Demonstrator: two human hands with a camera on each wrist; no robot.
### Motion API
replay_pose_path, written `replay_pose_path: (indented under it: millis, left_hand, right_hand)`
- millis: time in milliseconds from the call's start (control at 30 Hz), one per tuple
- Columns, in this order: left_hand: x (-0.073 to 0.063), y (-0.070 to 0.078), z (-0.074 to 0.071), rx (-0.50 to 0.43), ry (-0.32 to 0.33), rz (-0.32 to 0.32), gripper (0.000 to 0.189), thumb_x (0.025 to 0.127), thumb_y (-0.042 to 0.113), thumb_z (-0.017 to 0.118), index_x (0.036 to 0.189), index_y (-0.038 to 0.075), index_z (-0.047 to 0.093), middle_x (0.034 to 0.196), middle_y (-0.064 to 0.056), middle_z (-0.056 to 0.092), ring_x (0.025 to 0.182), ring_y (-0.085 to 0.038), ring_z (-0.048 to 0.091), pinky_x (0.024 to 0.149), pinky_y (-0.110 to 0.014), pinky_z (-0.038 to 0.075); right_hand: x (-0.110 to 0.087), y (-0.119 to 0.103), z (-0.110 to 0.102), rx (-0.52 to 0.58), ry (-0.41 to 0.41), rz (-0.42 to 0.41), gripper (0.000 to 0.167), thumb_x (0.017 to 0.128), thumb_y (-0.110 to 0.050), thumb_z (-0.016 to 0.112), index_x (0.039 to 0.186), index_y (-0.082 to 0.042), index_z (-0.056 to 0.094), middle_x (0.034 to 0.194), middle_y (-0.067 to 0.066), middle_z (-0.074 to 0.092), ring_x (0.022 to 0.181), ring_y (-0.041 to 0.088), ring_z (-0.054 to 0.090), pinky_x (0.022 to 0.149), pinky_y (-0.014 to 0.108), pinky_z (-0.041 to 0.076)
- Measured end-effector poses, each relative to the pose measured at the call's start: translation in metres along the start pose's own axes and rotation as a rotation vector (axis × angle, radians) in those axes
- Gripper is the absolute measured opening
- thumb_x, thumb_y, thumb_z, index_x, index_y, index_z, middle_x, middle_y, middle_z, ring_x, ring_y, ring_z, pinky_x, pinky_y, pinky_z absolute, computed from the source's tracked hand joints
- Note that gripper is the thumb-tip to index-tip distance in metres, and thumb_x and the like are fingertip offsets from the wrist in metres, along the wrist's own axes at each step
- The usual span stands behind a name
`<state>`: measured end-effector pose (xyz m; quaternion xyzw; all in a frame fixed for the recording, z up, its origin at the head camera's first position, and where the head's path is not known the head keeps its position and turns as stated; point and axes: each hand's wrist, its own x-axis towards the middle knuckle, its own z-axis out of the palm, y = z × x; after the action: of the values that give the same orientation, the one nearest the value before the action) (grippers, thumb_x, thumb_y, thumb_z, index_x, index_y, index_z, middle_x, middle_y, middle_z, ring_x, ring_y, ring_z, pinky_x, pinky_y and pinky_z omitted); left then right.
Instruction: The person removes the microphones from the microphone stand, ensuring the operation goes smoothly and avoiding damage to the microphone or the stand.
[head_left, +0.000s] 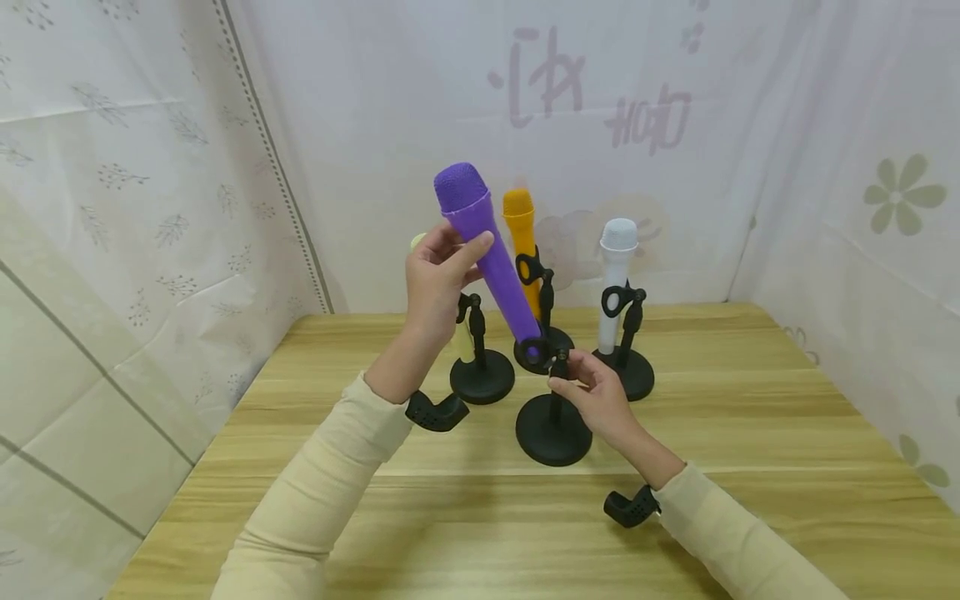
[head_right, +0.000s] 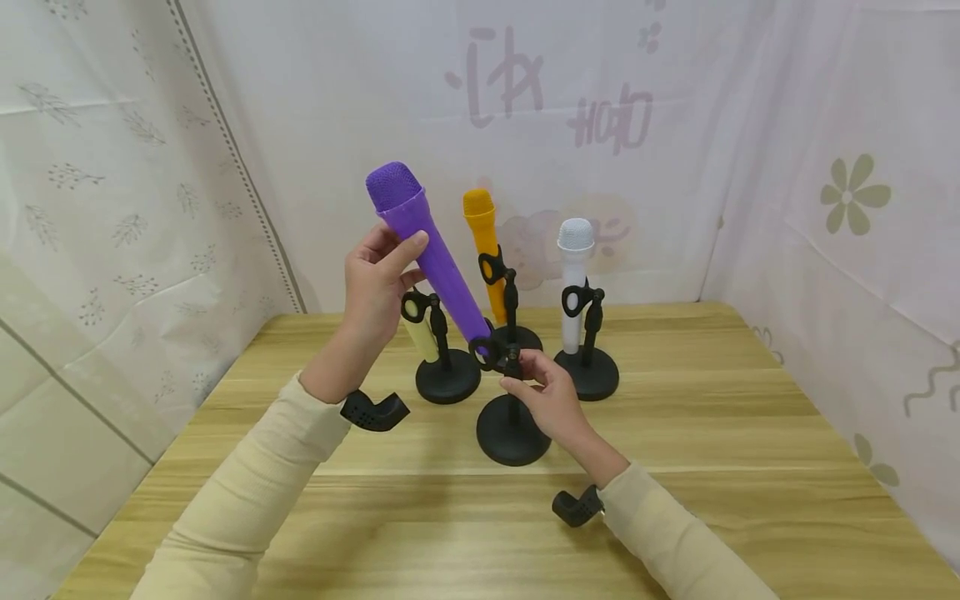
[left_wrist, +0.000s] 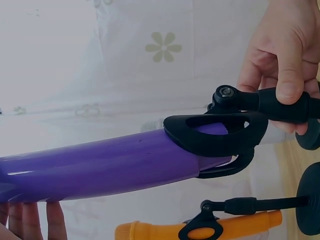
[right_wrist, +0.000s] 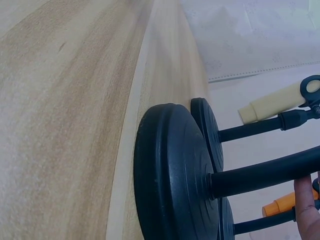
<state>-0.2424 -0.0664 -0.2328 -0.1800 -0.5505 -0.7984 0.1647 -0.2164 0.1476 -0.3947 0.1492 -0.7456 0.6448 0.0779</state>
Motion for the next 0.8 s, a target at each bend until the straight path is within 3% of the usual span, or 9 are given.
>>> replay_pose_path:
  millis: [200,367,500,800]
  left_hand:
    - [0.002,0.003,-0.002,-0.03,0.021,0.016,0.025,0.086,0.008,0.073,0.109,0.002,0.066,0.092,-0.007,0.065,0.083,-0.02,0.065,0.071,-0.032,0.057]
    - [0.003,0.005,-0.005,-0.059,0.066,0.031,0.025,0.086,0.007,0.073,0.109,0.003,0.067,0.093,-0.007,0.065,0.081,-0.019,0.065,0.07,-0.031,0.057]
    - [0.003,0.006,-0.008,-0.085,0.088,0.031,0.024,0.085,0.006,0.073,0.108,0.004,0.067,0.093,-0.007,0.065,0.08,-0.019,0.065,0.069,-0.031,0.057]
    - [0.003,0.014,-0.021,-0.099,0.106,0.057,0.02,0.086,0.006,0.072,0.106,0.006,0.067,0.094,-0.008,0.064,0.084,-0.019,0.063,0.068,-0.03,0.056]
  right_hand:
    - [-0.005,-0.021,0.003,-0.019,-0.006,-0.009,0.034,0.089,0.0,0.069,0.119,0.011,0.056,0.103,0.019,0.063,0.091,0.011,0.061,0.08,0.023,0.052]
    - [-0.008,-0.028,0.004,-0.025,-0.005,-0.013,0.033,0.089,-0.001,0.069,0.118,0.009,0.057,0.103,0.019,0.063,0.092,0.011,0.061,0.081,0.023,0.052]
    - [-0.007,-0.025,0.004,-0.021,-0.005,-0.02,0.031,0.089,-0.001,0.069,0.117,0.007,0.057,0.103,0.019,0.063,0.092,0.01,0.061,0.082,0.023,0.052]
    - [0.002,0.007,0.0,0.014,0.003,-0.01,0.037,0.088,-0.004,0.071,0.121,0.006,0.057,0.105,0.015,0.063,0.093,0.01,0.062,0.083,0.024,0.053]
